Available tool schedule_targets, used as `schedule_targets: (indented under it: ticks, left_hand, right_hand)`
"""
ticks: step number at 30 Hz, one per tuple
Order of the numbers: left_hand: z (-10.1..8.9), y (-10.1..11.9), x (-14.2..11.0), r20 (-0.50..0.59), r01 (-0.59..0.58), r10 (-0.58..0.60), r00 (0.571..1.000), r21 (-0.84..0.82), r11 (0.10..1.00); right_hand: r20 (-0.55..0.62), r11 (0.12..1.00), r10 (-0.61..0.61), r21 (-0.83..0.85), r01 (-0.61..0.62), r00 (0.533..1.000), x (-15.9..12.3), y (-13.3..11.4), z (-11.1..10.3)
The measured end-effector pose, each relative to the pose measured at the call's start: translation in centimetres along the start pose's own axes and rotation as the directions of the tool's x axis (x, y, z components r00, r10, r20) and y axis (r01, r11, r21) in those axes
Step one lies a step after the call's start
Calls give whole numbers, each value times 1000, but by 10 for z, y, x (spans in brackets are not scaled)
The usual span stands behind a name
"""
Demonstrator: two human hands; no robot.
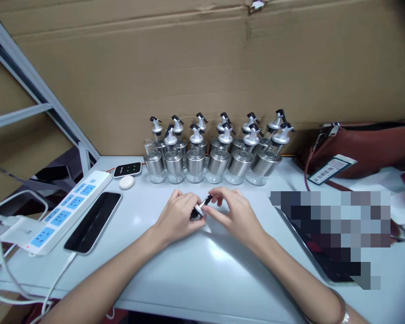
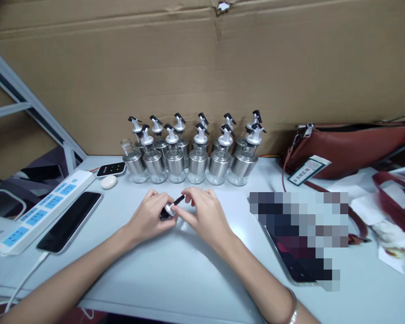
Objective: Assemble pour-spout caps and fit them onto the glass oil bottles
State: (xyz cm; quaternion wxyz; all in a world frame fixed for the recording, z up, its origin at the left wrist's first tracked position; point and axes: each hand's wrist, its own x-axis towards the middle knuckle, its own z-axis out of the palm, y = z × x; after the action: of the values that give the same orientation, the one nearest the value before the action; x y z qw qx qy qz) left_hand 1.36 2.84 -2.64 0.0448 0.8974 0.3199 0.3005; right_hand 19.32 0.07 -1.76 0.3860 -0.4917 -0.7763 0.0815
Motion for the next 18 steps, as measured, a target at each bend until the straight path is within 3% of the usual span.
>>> schedule_targets:
  ticks: [4, 8, 13, 18]
  left_hand:
    - [4, 10, 1, 17, 101, -102, 995, 53, 993]
    - [8, 19, 4, 113, 202, -206, 972, 50, 978]
    - [11, 16, 3, 176, 181, -183, 967, 25, 983]
    - [9, 14, 2, 163, 157, -160, 974, 31, 987]
  right_hand:
    - [20, 998, 61, 21, -61, 998, -1, -3, 1]
    - [-16, 996, 29, 85, -28, 999, -2, -6, 3]
    - [2, 999, -30, -41, 30, 1000, -3, -7, 5]
    - [15, 973, -138, -182, 139, 990, -4, -5, 12]
